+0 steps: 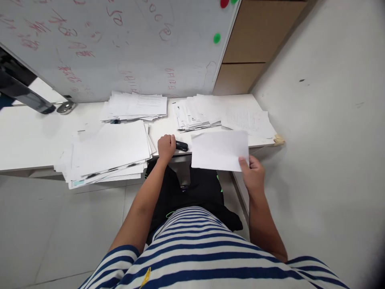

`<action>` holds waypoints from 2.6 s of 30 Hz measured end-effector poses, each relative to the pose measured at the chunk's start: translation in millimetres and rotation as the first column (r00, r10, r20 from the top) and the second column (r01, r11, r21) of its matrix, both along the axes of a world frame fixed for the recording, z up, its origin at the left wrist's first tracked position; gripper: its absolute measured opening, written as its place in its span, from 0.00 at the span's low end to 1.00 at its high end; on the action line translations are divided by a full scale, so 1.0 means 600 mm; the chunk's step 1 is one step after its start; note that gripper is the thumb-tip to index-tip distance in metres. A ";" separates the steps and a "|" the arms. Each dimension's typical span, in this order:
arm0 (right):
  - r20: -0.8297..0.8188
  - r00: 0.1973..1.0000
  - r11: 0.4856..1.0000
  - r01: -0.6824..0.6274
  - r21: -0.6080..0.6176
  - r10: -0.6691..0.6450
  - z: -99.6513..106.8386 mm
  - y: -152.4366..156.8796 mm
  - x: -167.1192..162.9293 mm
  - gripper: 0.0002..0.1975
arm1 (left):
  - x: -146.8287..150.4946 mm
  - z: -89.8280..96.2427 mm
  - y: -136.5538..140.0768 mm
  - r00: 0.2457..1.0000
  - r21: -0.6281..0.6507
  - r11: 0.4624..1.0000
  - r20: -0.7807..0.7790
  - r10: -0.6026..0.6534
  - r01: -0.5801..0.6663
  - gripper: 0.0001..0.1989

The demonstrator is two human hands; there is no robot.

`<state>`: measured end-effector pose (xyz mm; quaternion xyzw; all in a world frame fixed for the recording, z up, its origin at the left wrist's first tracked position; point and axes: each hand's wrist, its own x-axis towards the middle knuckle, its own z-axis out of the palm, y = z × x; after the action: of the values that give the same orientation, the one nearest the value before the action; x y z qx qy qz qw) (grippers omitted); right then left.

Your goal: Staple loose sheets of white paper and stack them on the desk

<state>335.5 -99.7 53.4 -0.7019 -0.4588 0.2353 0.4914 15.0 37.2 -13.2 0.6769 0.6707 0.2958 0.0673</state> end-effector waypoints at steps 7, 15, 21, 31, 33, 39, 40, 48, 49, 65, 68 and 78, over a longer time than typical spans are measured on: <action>-0.266 0.889 0.927 -0.368 0.067 0.372 0.052 0.208 -0.117 0.17 | 0.007 -0.008 -0.004 0.993 0.003 0.999 -0.105 0.047 -0.047 0.17; -0.579 0.698 0.786 -0.599 -0.152 0.420 0.010 0.512 -0.448 0.05 | 0.015 0.004 -0.009 0.969 -0.015 0.994 -0.223 0.103 -0.109 0.19; -0.522 0.715 0.759 -0.626 -0.181 0.465 -0.026 0.527 -0.466 0.27 | 0.009 -0.006 -0.009 0.969 0.005 0.995 -0.223 0.102 -0.104 0.19; 0.625 0.734 0.963 -0.232 -0.138 0.266 -0.090 0.366 -0.068 0.32 | 0.008 -0.010 0.002 0.984 0.039 0.997 -0.160 0.077 -0.072 0.19; 0.621 0.755 0.969 -0.076 -0.236 0.210 -0.113 0.340 -0.003 0.37 | 0.008 -0.010 0.002 0.983 0.045 0.996 -0.163 0.081 -0.075 0.19; 0.674 0.724 0.978 -0.009 -0.209 0.150 -0.140 0.284 0.007 0.35 | 0.008 -0.008 0.001 0.979 0.062 0.994 -0.182 0.095 -0.085 0.19; 0.705 0.689 0.984 -0.077 -0.162 0.170 -0.134 0.289 -0.009 0.32 | 0.008 -0.007 0.001 0.979 0.062 0.994 -0.182 0.095 -0.085 0.19; 0.644 0.674 0.931 -0.300 -0.208 0.361 -0.085 0.454 -0.101 0.30 | 0.007 -0.008 0.000 0.971 0.069 0.993 -0.216 0.105 -0.092 0.20; 0.616 0.693 0.927 -0.283 -0.245 0.374 -0.086 0.466 -0.103 0.30 | 0.007 -0.008 0.000 0.970 0.068 0.994 -0.219 0.103 -0.091 0.20; 0.608 0.745 0.959 -0.165 -0.230 0.274 -0.084 0.455 -0.118 0.22 | 0.009 -0.006 -0.002 0.978 0.047 0.995 -0.186 0.093 -0.085 0.19; 0.600 0.751 0.956 -0.149 -0.251 0.275 -0.083 0.451 -0.121 0.21 | 0.009 -0.006 -0.002 0.977 0.049 0.995 -0.194 0.094 -0.086 0.19; 0.726 0.593 0.930 -0.126 -0.344 0.349 -0.064 0.469 -0.097 0.21 | 0.008 -0.011 0.000 0.979 0.058 0.994 -0.176 0.098 -0.090 0.18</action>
<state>277.1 181.8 14.9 -0.7231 -0.6806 0.0306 0.1138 20.1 37.2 -19.6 0.6697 0.6977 0.2532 -0.0239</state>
